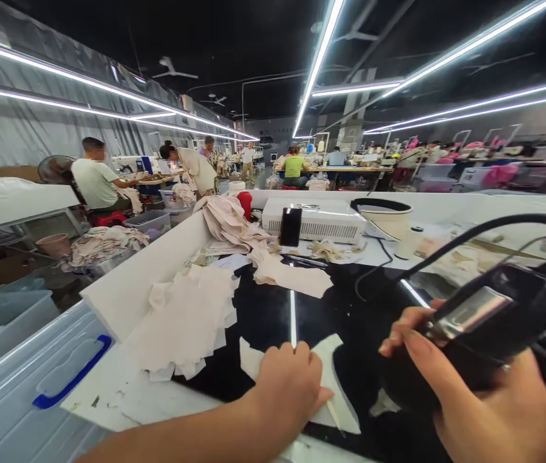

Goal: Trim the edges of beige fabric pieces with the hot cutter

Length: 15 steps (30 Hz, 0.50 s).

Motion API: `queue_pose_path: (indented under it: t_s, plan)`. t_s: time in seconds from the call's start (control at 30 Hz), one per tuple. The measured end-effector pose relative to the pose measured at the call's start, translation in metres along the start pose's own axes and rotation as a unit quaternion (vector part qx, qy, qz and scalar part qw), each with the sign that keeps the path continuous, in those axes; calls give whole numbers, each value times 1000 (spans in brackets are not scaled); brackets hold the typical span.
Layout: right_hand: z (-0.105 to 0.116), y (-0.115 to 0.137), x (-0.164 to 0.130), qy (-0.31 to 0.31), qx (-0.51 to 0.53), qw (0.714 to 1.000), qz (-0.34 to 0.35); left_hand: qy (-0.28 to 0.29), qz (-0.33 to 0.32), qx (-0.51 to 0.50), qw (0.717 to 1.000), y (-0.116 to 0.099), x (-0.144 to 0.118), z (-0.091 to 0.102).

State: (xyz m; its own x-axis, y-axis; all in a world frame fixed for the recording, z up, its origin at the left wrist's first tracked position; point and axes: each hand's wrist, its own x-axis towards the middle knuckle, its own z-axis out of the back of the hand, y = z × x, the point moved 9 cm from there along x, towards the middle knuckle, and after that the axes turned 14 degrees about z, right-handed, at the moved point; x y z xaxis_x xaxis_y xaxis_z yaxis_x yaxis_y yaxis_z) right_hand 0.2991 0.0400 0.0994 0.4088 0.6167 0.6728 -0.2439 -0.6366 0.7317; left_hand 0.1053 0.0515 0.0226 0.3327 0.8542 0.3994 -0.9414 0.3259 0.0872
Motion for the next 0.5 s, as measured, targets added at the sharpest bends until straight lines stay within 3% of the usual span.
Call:
queue_pose_path:
  t_s: [0.13,0.27,0.4,0.5]
  plan:
    - [-4,22,-2,-12,30,999,2,5,-13,-17,1000,16,2,6]
    - [-6,22,-4,-14,95,995,9,-2,-62,-14,998,26,2,17]
    - [-15,22,-13,-3,137,991,7,-32,-162,-87,982,14,-10,39]
    - [-21,22,-20,-17,142,990,-5,-50,-244,-191,949,2,-21,58]
